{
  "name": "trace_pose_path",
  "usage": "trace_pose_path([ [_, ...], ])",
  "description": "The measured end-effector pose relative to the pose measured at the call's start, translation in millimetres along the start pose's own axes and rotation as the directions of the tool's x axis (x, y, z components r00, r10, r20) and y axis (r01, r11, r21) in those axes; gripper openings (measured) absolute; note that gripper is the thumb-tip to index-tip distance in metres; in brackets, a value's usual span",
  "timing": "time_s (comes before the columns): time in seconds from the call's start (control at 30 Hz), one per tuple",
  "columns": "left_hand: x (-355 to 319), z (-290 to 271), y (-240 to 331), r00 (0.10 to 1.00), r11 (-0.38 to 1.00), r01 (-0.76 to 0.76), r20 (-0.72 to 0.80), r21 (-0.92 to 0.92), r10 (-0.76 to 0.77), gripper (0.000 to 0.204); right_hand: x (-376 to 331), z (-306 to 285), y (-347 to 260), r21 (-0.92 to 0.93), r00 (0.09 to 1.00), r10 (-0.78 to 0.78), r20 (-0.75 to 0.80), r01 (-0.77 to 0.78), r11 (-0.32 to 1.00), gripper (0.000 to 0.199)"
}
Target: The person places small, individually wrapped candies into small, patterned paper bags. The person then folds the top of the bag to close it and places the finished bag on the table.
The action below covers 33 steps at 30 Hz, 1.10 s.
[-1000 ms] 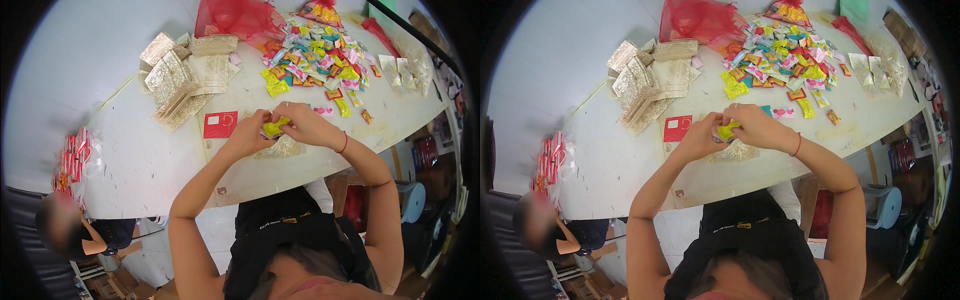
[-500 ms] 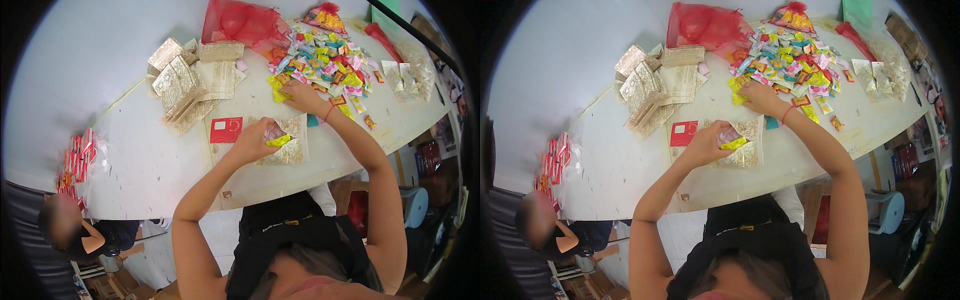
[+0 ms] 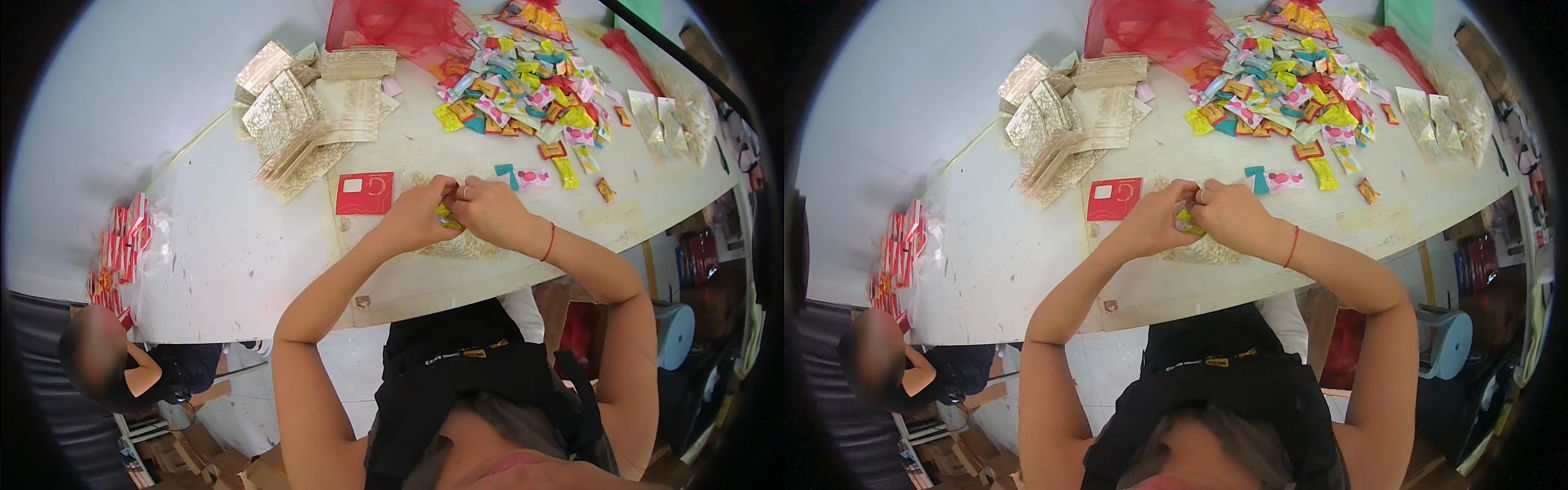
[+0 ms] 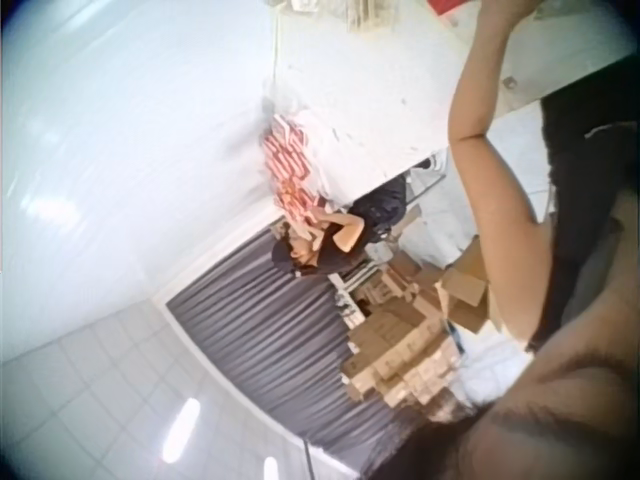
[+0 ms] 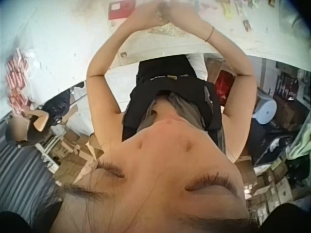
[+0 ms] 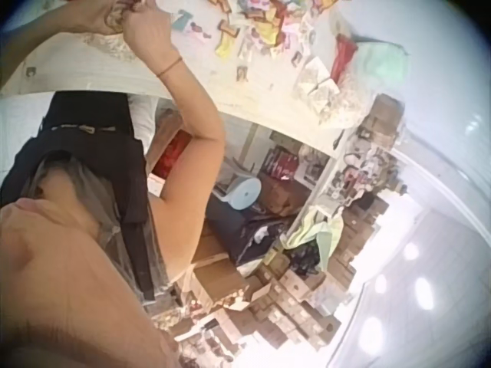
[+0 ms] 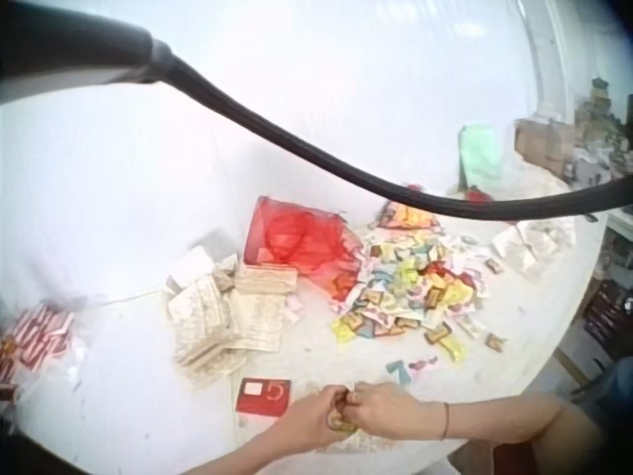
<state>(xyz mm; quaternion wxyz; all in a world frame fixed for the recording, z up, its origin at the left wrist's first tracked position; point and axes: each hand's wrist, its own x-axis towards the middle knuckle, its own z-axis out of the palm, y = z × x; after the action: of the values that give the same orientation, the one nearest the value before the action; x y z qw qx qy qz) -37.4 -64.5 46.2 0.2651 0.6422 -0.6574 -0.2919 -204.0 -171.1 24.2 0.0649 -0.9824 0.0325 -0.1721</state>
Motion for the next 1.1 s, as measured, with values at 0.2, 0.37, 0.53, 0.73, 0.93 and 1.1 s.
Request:
trace_pose_path([
  [0.2, -1.7, -12.7, 9.8, 0.996, 0.996, -0.08, -0.043, -0.028, 0.079, 0.053, -11.0, -52.1, -6.4, 0.008, 0.997, -0.077, -0.027, 0.077, 0.997, 0.022],
  [0.37, -0.4, -17.9, 57.9, 0.999, 1.0, -0.029, 0.015, -0.011, 0.029, 0.029, -36.0, -78.7, 0.5, 0.326, 0.998, -0.064, 0.026, 0.053, 0.944, 0.021],
  [0.53, 8.7, 12.0, 63.7, 0.978, 0.977, -0.194, -0.102, -0.089, 0.184, 0.016, -70.4, -78.2, 6.9, 0.39, 0.999, 0.033, 0.017, -0.037, 0.92, 0.02],
  [0.73, 29.4, 44.2, 72.3, 0.899, 0.886, -0.438, 0.041, 0.155, 0.437, 0.02, -107.6, -91.5, 2.2, 0.265, 0.991, 0.137, 0.003, -0.133, 0.955, 0.022],
  [0.93, 53.7, 50.1, 109.8, 0.729, 0.7, -0.613, -0.08, 0.365, 0.68, 0.03, -147.9, -125.6, 18.1, 0.063, 0.953, 0.263, -0.15, -0.256, 0.965, 0.019],
  [1.1, 29.7, 38.2, 87.1, 0.795, 0.806, -0.57, -0.14, 0.162, 0.59, 0.034, -195.9, -163.8, 86.3, -0.049, 0.816, 0.479, -0.324, -0.52, 0.853, 0.014],
])
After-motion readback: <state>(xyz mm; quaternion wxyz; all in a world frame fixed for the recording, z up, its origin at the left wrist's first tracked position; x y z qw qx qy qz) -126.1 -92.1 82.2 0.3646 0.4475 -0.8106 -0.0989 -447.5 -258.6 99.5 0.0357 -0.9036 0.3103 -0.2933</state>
